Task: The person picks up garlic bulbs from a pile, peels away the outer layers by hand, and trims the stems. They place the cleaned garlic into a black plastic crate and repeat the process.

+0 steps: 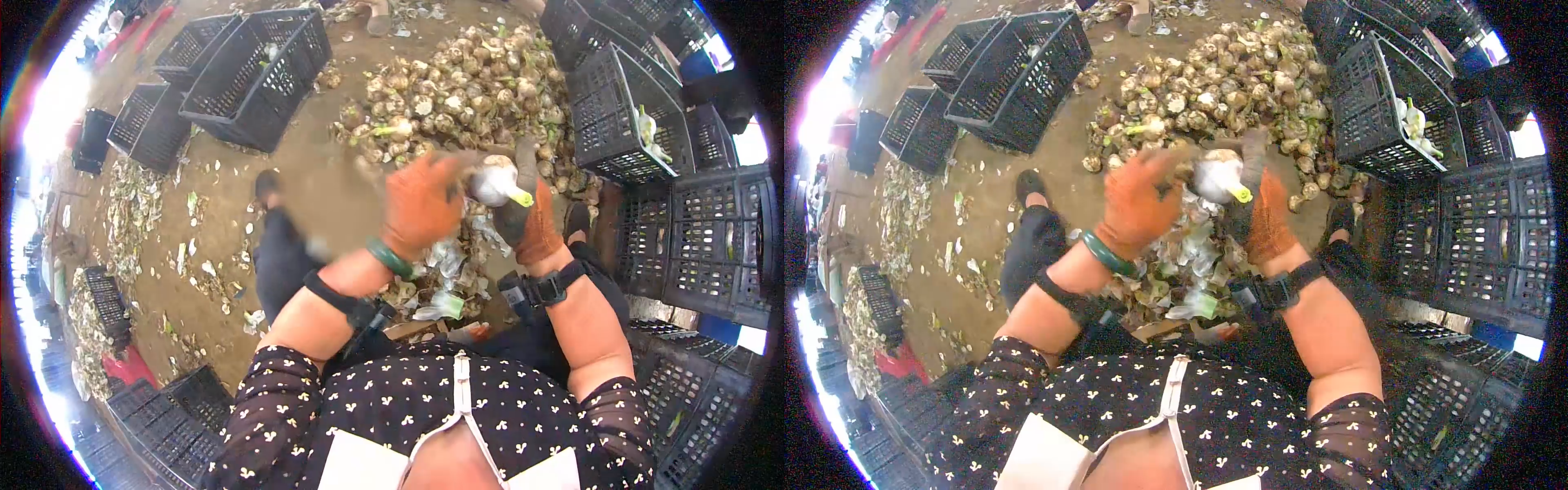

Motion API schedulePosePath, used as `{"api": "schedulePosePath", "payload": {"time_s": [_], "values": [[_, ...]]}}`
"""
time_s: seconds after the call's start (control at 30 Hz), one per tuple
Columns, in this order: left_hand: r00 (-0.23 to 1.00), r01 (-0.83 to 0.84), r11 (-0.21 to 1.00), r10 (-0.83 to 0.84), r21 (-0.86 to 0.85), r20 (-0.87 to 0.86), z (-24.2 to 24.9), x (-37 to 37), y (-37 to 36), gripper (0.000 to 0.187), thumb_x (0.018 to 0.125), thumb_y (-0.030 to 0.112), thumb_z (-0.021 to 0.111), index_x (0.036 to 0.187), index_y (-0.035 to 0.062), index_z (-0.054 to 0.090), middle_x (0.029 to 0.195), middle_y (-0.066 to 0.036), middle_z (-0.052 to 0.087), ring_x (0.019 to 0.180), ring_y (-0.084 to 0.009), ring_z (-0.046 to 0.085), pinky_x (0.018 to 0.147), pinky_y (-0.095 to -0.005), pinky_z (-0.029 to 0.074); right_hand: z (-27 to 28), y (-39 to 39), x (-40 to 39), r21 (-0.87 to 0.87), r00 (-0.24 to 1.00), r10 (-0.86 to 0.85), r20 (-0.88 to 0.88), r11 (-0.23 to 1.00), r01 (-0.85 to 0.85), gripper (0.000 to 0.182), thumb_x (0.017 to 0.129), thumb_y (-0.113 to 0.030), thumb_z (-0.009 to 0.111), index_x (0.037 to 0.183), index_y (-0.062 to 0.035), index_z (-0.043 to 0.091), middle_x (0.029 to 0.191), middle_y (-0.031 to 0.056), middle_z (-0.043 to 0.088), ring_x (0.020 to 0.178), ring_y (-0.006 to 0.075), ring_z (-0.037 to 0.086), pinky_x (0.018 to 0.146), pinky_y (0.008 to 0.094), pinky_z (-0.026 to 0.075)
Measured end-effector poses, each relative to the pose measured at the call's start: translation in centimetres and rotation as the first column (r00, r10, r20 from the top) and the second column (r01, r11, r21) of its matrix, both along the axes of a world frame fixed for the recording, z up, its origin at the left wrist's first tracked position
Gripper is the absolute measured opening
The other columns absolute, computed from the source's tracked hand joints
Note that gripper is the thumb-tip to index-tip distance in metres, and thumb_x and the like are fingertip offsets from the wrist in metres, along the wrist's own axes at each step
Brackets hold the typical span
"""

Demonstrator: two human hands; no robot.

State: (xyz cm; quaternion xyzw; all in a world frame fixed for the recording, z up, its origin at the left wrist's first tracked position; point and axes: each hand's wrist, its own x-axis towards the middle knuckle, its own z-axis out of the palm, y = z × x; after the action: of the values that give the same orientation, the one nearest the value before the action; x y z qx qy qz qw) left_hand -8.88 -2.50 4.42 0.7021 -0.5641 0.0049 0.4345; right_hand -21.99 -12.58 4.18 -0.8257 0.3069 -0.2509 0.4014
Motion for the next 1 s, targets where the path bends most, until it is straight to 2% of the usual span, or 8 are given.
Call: {"api": "schedulePosePath", "payload": {"time_s": [0.07,0.13,0.17,0.2,0.3,0.4,0.73,1.0], "values": [[0.999,-0.029,0.999,0.031,0.038,-0.03,0.5,1.2,0.0,0.038,0.067,0.011,0.062,0.104,0.0201,0.061,0.087,-0.009,0.06,0.074,-0.0294,0.059,0.063,-0.0394,0.048,-2.0,-1.1,0.0,0.26,0.969,0.043,0.244,0.96,-0.108,0.03,0.093,-0.022,0.043,0.11,0.0029,0.048,0.09,0.0102,0.061,0.082,0.0168,0.059,0.069,0.0275,0.05],[0.985,-0.17,0.983,0.172,0.071,-0.024,-0.2,2.3,-0.2,0.031,0.071,0.011,0.059,0.101,0.0171,0.062,0.089,-0.012,0.061,0.081,-0.032,0.059,0.069,-0.0403,0.048,-2.7,-2.1,-0.8,0.82,0.843,-0.055,0.535,0.273,-0.503,0.032,0.093,-0.029,0.043,0.104,-0.0003,0.052,0.093,0.0109,0.061,0.084,0.0167,0.06,0.072,0.0291,0.051],[0.973,-0.23,0.969,0.232,0.087,-0.004,-1.0,2.6,-0.5,0.026,0.073,0.012,0.058,0.098,0.0159,0.063,0.092,-0.013,0.061,0.082,-0.0332,0.058,0.071,-0.0409,0.047,1.5,1.0,0.2,0.623,0.943,-0.041,0.329,0.76,-0.184,0.052,0.089,-0.049,0.042,0.097,0.0002,0.057,0.077,0.0095,0.062,0.064,0.0185,0.061,0.057,0.03,0.052],[0.972,-0.235,0.968,0.237,0.091,-0.011,-1.8,3.1,-0.7,0.026,0.073,0.012,0.058,0.098,0.0159,0.063,0.092,-0.013,0.061,0.082,-0.0332,0.058,0.071,-0.0409,0.047,1.0,0.8,0.0,0.626,0.946,-0.036,0.321,0.758,-0.184,0.052,0.089,-0.049,0.042,0.097,0.0002,0.057,0.077,0.0095,0.062,0.064,0.0185,0.061,0.057,0.03,0.052],[0.962,-0.272,0.949,0.269,0.159,0.042,-2.7,4.5,-0.4,0.027,0.077,0.019,0.056,0.102,0.0126,0.061,0.093,-0.016,0.062,0.086,-0.0354,0.058,0.075,-0.0422,0.046,-0.5,-0.8,-1.1,0.926,0.917,-0.129,0.378,0.053,-0.375,0.054,0.089,-0.051,0.04,0.097,-0.0005,0.055,0.081,0.0112,0.062,0.069,0.0218,0.063,0.06,0.0347,0.054],[0.99,0.093,0.551,-0.141,0.829,-0.018,-3.4,4.4,0.3,0.029,0.08,0.024,0.054,0.106,0.011,0.061,0.094,-0.019,0.062,0.09,-0.0359,0.058,0.079,-0.042,0.046,1.0,0.0,-1.7,0.948,0.933,-0.178,0.313,0.125,-0.294,0.048,0.091,-0.047,0.039,0.101,-0.0027,0.054,0.089,0.0138,0.061,0.078,0.0223,0.063,0.064,0.0371,0.055],[0.875,0.253,0.904,-0.061,0.346,-0.479,-0.4,0.9,0.0,0.029,0.078,0.021,0.059,0.105,0.0104,0.062,0.095,-0.015,0.064,0.089,-0.0292,0.061,0.079,-0.036,0.047,0.7,0.8,-1.5,0.821,0.973,-0.119,0.198,0.563,-0.098,0.046,0.082,-0.025,0.062,0.114,0.0032,0.044,0.108,0.0109,0.054,0.091,0.017,0.058,0.079,0.0284,0.05],[0.976,0.12,0.924,-0.177,0.363,0.129,-0.5,0.8,0.2,0.034,0.069,0.024,0.063,0.099,0.0109,0.055,0.09,-0.01,0.057,0.077,-0.0319,0.06,0.068,-0.0428,0.048,3.0,-0.1,-2.6,0.81,0.964,0.264,-0.03,0.571,-0.132,0.05,0.075,-0.03,0.061,0.111,0.0032,0.052,0.099,0.0094,0.061,0.091,0.0166,0.058,0.082,0.0299,0.047]]}}
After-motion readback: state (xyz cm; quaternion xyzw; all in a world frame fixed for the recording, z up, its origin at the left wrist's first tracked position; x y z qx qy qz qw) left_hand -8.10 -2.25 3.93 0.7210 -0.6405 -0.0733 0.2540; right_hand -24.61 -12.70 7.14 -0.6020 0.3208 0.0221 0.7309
